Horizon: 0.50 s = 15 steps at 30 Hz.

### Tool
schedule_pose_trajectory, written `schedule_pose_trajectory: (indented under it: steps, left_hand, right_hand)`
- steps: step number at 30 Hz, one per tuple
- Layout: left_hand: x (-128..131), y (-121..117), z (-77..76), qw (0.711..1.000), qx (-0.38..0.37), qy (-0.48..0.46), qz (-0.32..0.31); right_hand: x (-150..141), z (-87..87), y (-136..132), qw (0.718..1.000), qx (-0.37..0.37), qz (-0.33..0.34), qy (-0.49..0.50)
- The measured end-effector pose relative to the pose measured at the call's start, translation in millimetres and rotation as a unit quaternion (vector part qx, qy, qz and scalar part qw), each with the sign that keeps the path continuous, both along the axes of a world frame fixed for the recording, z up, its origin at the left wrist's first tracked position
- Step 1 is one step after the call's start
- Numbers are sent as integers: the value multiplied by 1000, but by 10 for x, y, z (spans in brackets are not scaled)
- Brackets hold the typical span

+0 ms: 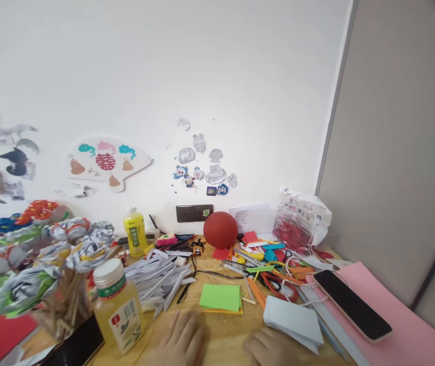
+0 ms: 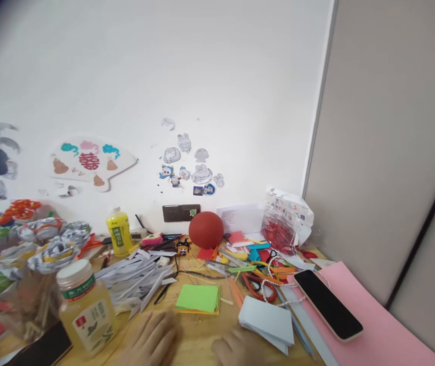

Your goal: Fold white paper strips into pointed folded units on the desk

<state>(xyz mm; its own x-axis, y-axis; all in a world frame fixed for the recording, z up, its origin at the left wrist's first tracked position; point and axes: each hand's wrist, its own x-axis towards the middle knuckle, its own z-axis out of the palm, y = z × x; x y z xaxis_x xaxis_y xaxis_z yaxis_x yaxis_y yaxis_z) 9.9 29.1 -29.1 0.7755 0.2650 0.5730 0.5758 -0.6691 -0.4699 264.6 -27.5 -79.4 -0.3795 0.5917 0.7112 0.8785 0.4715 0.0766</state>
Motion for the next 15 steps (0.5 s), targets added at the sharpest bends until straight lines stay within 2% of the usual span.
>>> schedule_pose_trajectory:
  steps: [3,6,7,9,11,15]
  left_hand:
    - [-3,-6,-70,1000,6,-10,-27]
    - [25,-28,-110,999,-29,-29,-35]
    - [32,-39,-115,998,-44,-37,-36]
    - [41,-59,-122,995,-78,-57,-35]
    - [43,-71,-135,990,-104,-81,-40]
    - [46,-77,-163,984,-147,-91,-37]
  right_hand:
    - [-10,109,27,1000,-16,5,21]
    - [62,374,-11,999,-32,22,-21]
    - [117,480,-32,998,-51,-3,-34]
    - [269,669,-79,990,-94,-101,-18]
    - [443,780,-129,974,-155,-167,-11]
    - [657,759,-246,957,-198,-210,-16]
